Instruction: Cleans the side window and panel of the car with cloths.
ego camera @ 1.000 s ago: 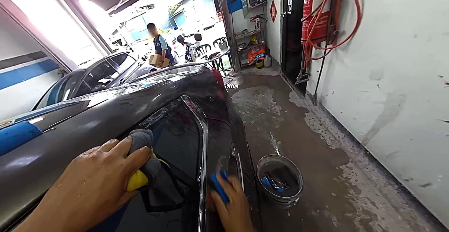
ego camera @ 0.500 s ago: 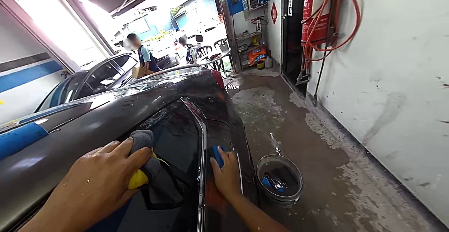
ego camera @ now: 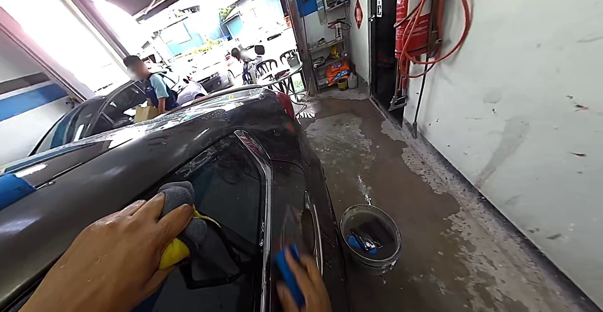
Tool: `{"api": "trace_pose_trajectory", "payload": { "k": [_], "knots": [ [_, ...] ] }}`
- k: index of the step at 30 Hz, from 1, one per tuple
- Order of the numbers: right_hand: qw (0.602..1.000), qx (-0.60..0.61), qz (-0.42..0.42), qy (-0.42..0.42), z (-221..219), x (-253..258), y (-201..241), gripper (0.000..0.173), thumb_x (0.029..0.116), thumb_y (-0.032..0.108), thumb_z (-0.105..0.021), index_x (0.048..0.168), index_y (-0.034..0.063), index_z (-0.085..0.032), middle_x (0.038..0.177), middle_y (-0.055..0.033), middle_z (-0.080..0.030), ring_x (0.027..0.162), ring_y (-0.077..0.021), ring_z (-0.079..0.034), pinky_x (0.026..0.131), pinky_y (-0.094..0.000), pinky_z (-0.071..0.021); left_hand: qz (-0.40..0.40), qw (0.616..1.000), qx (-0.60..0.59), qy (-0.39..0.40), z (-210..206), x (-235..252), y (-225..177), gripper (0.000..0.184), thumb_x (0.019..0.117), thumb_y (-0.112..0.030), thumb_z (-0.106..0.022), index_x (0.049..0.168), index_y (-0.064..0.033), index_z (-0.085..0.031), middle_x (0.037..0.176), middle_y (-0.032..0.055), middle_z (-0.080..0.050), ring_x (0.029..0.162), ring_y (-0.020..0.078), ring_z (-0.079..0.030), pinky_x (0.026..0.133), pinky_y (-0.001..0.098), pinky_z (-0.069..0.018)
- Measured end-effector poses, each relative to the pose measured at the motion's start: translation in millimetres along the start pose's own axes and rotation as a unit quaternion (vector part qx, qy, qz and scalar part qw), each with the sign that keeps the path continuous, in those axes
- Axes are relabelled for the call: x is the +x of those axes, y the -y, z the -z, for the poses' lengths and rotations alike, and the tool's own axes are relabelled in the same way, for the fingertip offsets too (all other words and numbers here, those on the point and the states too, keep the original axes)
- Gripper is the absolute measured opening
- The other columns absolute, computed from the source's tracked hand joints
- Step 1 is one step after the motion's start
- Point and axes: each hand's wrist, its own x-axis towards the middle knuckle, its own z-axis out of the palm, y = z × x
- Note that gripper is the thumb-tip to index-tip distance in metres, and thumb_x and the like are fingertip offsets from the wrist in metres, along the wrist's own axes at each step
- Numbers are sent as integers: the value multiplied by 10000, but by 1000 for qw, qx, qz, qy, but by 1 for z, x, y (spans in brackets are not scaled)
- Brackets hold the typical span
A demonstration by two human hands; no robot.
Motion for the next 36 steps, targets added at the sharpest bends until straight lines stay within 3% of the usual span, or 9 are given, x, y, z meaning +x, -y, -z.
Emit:
{"api": "trace_pose_trajectory", "payload": {
  "k": [2,8,13,19,22,25,28,31,36],
  "knots": [
    [999,32,30,20,1,-23,-5,483,957,279,-689,1343,-8,-652,1197,-262,-630,1098,-316,-638,944,-438,-559,4,1000,15,-4,-4,-4,2,444,662,-465,-650,993,-176,-710,825,88,-619,658,328,-659,449,440,-479],
    [995,-69,-65,-36,-28,102,-38,486,972,371,-625,1372,97,-663,1198,-162,-657,1090,-283,-644,946,-446,-546,-3,1000,20,-10,-8,-9,6,464,643,-480,-658,1014,-208,-719,810,52,-601,651,302,-646,445,438,-473],
    [998,28,46,23,10,-31,-4,445,944,232,-692,1299,-35,-673,1186,-275,-644,1092,-317,-653,947,-428,-561,-3,1000,7,-4,-4,-4,0,429,691,-476,-628,988,-179,-715,798,84,-604,644,333,-650,443,455,-476],
    [996,-63,-39,-46,-26,105,-39,469,962,347,-636,1339,71,-682,1189,-182,-655,1075,-301,-647,921,-465,-553,-7,999,27,-14,-8,-7,2,384,743,-459,-593,1033,-232,-702,801,49,-576,638,287,-624,440,416,-455],
    [998,-53,27,-19,-3,31,-27,457,949,296,-651,1335,53,-679,1200,-219,-655,1076,-310,-663,901,-458,-582,-6,1000,19,-5,-9,-5,0,515,762,-437,-575,1239,-299,-709,875,101,-610,669,332,-639,450,440,-462],
    [996,-9,74,51,27,-39,-18,428,969,258,-667,1296,-18,-680,1173,-286,-648,1080,-347,-657,942,-453,-558,-4,1000,23,-11,-8,-3,-2,477,791,-405,-554,1231,-317,-715,853,98,-606,652,323,-632,439,426,-452],
    [995,-48,88,-16,-3,22,-34,442,957,343,-660,1308,77,-697,1162,-178,-661,1032,-244,-671,859,-394,-600,-4,999,32,0,-7,-3,-1,426,804,-390,-554,1189,-317,-720,843,67,-581,648,295,-609,440,405,-431],
    [994,-78,35,-63,-25,79,-32,458,933,357,-659,1308,100,-712,1142,-159,-673,1023,-270,-665,860,-434,-580,-3,1000,27,-4,-8,-5,0,446,774,-394,-570,1180,-302,-730,859,72,-599,661,299,-624,443,415,-442],
    [996,5,76,45,21,-32,-7,423,961,261,-671,1275,-20,-695,1156,-286,-657,1065,-347,-665,929,-454,-564,-2,1000,12,-4,-7,0,2,438,745,-429,-595,1136,-296,-742,864,67,-612,664,301,-637,447,415,-460]
  ]
}}
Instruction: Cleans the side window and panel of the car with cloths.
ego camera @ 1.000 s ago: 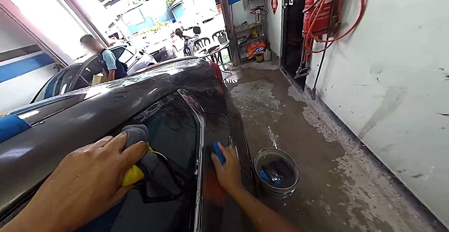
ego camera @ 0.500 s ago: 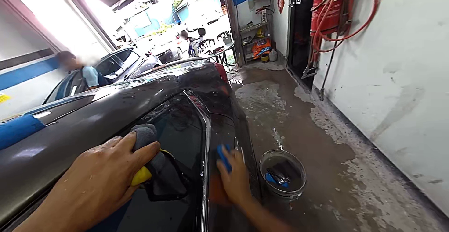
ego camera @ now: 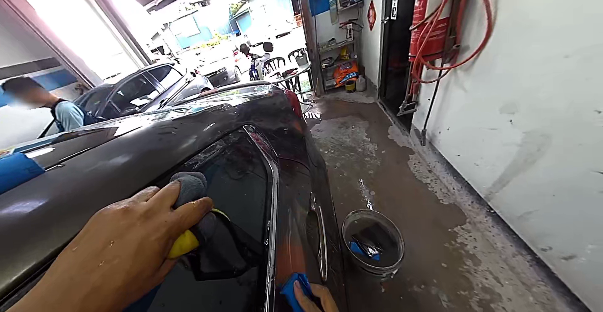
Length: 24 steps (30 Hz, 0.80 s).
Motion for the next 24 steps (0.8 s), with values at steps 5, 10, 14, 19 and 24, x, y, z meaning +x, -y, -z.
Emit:
{"api": "trace_pose_trajectory", "payload": {
  "k": [5,10,14,19,24],
  "knots": [
    [994,-61,-31,-83,-33,79,-30,467,925,356,-669,1314,101,-706,1128,-143,-657,1003,-231,-658,822,-394,-591,-1,1000,-3,7,-3,-5,4,450,746,-435,-612,1168,-328,-725,864,25,-603,671,257,-629,458,405,-471],
    [999,-41,-21,-24,-8,7,-2,427,927,242,-711,1276,-2,-703,1118,-260,-665,1013,-340,-673,866,-453,-584,-2,1000,-6,7,-2,-3,4,430,740,-440,-606,1137,-332,-733,850,15,-600,674,247,-630,460,396,-472],
    [997,-52,-20,-62,-26,44,-16,439,924,309,-696,1297,79,-709,1126,-160,-653,1011,-235,-657,836,-386,-594,-8,1000,-1,11,0,-1,4,399,749,-418,-614,1120,-333,-734,830,-6,-588,660,221,-618,452,374,-457],
    [996,-56,-20,-63,-24,36,-9,449,922,309,-693,1293,56,-709,1117,-193,-663,1004,-272,-667,830,-416,-595,-7,1000,-1,22,7,1,3,348,726,-404,-661,1057,-322,-737,822,-24,-567,668,197,-605,462,350,-449],
    [999,-41,0,-35,-22,28,-20,434,939,307,-703,1303,69,-702,1157,-191,-648,1055,-254,-652,885,-390,-586,-11,1000,1,23,4,0,6,314,749,-421,-653,1040,-334,-730,821,-37,-569,672,178,-603,465,340,-452]
  ]
}}
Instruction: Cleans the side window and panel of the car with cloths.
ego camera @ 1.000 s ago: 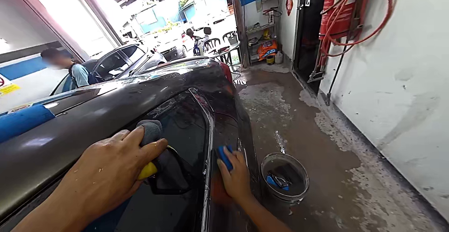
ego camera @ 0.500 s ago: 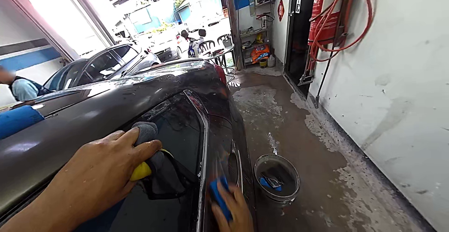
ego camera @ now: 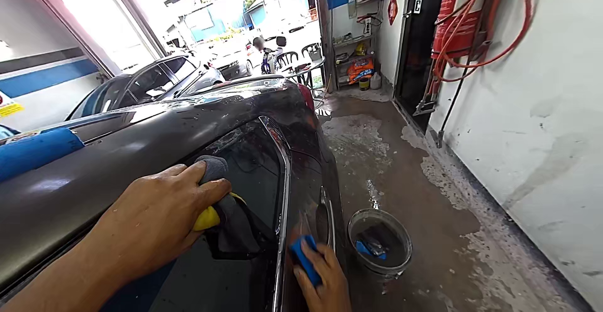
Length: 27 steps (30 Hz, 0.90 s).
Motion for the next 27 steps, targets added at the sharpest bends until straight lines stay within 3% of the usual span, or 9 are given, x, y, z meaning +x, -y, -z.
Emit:
{"api": "trace_pose_trajectory", "payload": {
  "k": [3,9,11,14,17,20,23,25,27],
  "knots": [
    [996,-46,-51,-62,-21,68,-12,457,914,335,-666,1294,86,-718,1142,-161,-661,1029,-269,-653,858,-429,-571,3,1000,-7,-12,-1,0,-2,357,729,-412,-667,1069,-330,-739,844,-22,-586,676,192,-616,459,353,-463],
    [999,43,-13,27,12,-19,23,430,935,233,-718,1280,-22,-691,1140,-264,-640,1049,-304,-650,913,-405,-567,9,1000,-12,-16,-5,0,-1,363,727,-441,-638,1058,-329,-738,831,-26,-583,677,197,-616,461,358,-462],
    [999,27,-36,-1,-3,15,6,457,933,290,-712,1309,31,-688,1153,-204,-639,1032,-257,-652,871,-395,-586,8,1000,-7,-12,-3,-1,1,335,740,-428,-638,1050,-341,-732,828,-41,-572,678,178,-605,465,343,-455],
    [988,-31,-143,-43,-20,80,-18,481,935,337,-669,1345,84,-681,1173,-182,-636,1045,-294,-635,878,-464,-554,6,1000,-11,-11,-4,-2,-2,337,739,-415,-639,1052,-338,-737,839,-43,-585,686,180,-614,466,352,-464],
    [993,-22,-114,-22,-6,36,13,489,932,296,-669,1352,46,-667,1172,-238,-641,1035,-350,-651,863,-500,-573,-1,1000,-15,-27,-5,2,0,352,737,-433,-601,1041,-322,-739,819,-23,-588,663,212,-617,457,374,-463],
    [997,47,-54,23,8,-14,33,469,937,255,-710,1319,-14,-667,1134,-260,-625,1034,-331,-636,893,-444,-562,2,999,-16,-31,-8,1,-1,359,737,-445,-588,1038,-327,-744,821,-20,-596,662,215,-624,454,374,-469],
    [997,29,-71,-25,-12,45,-5,501,933,340,-671,1341,49,-667,1134,-176,-628,1023,-250,-631,871,-403,-570,2,1000,-15,-16,-7,-1,0,384,730,-438,-620,1080,-333,-738,831,-32,-586,671,198,-619,456,369,-466],
    [987,3,-153,-41,-17,88,-21,499,945,336,-658,1357,56,-661,1172,-205,-625,1051,-301,-624,911,-455,-544,0,1000,-18,-12,-8,-3,1,414,716,-440,-633,1103,-339,-740,850,-31,-604,690,199,-632,472,380,-486],
    [981,-2,-191,-40,-17,81,-11,503,952,336,-663,1381,74,-647,1234,-215,-613,1102,-321,-620,941,-470,-537,-4,1000,-20,-9,-7,-4,0,420,714,-443,-633,1105,-337,-742,866,-17,-612,706,218,-641,478,396,-494]
  ]
}}
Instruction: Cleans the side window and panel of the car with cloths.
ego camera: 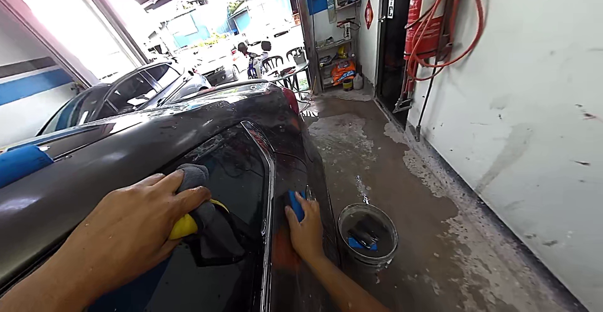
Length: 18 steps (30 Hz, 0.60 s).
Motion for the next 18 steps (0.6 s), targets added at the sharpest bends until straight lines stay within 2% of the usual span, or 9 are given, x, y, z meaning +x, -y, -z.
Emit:
{"api": "trace_pose_trajectory", "payload": {
  "k": [1,3,4,6,9,11,13,15,18],
  "knots": [
    [1000,2,22,6,4,-23,6,511,942,331,-660,1383,73,-644,1246,-225,-621,1108,-330,-633,929,-479,-554,-2,1000,0,-4,1,2,1,409,709,-443,-635,1088,-332,-741,867,-11,-614,705,227,-643,475,400,-492],
    [995,22,94,22,13,-69,12,516,924,318,-689,1357,41,-659,1144,-207,-635,1015,-301,-643,841,-455,-578,-1,1000,-2,-12,0,4,0,398,701,-447,-632,1065,-330,-743,858,-11,-614,698,232,-647,466,399,-492],
    [993,32,109,34,14,-76,11,515,925,319,-695,1358,43,-659,1132,-187,-628,1009,-274,-636,839,-429,-577,2,1000,-1,-9,0,3,0,396,711,-451,-623,1071,-334,-742,850,-16,-608,693,225,-639,466,392,-485],
    [995,24,89,28,6,-49,3,511,939,346,-660,1360,55,-653,1158,-186,-624,1035,-270,-632,866,-429,-570,1,1000,3,4,1,2,1,394,727,-441,-621,1089,-343,-741,847,-30,-597,686,203,-625,469,375,-477],
    [1000,-30,-11,0,0,23,-11,485,982,333,-628,1389,70,-638,1241,-224,-611,1107,-339,-621,940,-487,-534,3,1000,9,11,3,3,-2,368,743,-441,-636,1085,-346,-735,851,-37,-591,701,187,-621,483,363,-480],
    [999,-23,45,-6,1,1,-7,495,957,330,-630,1373,62,-651,1194,-221,-635,1074,-329,-636,918,-478,-550,0,1000,8,2,3,4,1,368,741,-443,-629,1080,-343,-734,846,-32,-592,696,193,-622,482,368,-481],
    [993,18,116,22,16,-58,2,512,938,324,-663,1355,27,-656,1120,-215,-639,1001,-296,-644,842,-445,-575,-1,1000,-1,-12,0,6,0,367,739,-439,-619,1071,-335,-737,841,-24,-596,687,205,-625,473,377,-479],
    [988,56,133,57,23,-85,3,507,946,303,-698,1362,18,-648,1141,-214,-623,1038,-268,-629,876,-407,-571,-1,1000,-1,-13,-1,6,0,369,740,-440,-611,1072,-341,-736,840,-31,-595,685,197,-624,473,369,-477],
    [996,32,79,6,4,-29,-8,510,941,337,-651,1354,38,-658,1149,-191,-631,1017,-263,-635,865,-420,-567,-5,1000,4,1,1,4,0,349,741,-415,-635,1068,-339,-733,842,-37,-583,689,186,-608,476,358,-467]
  ]
}}
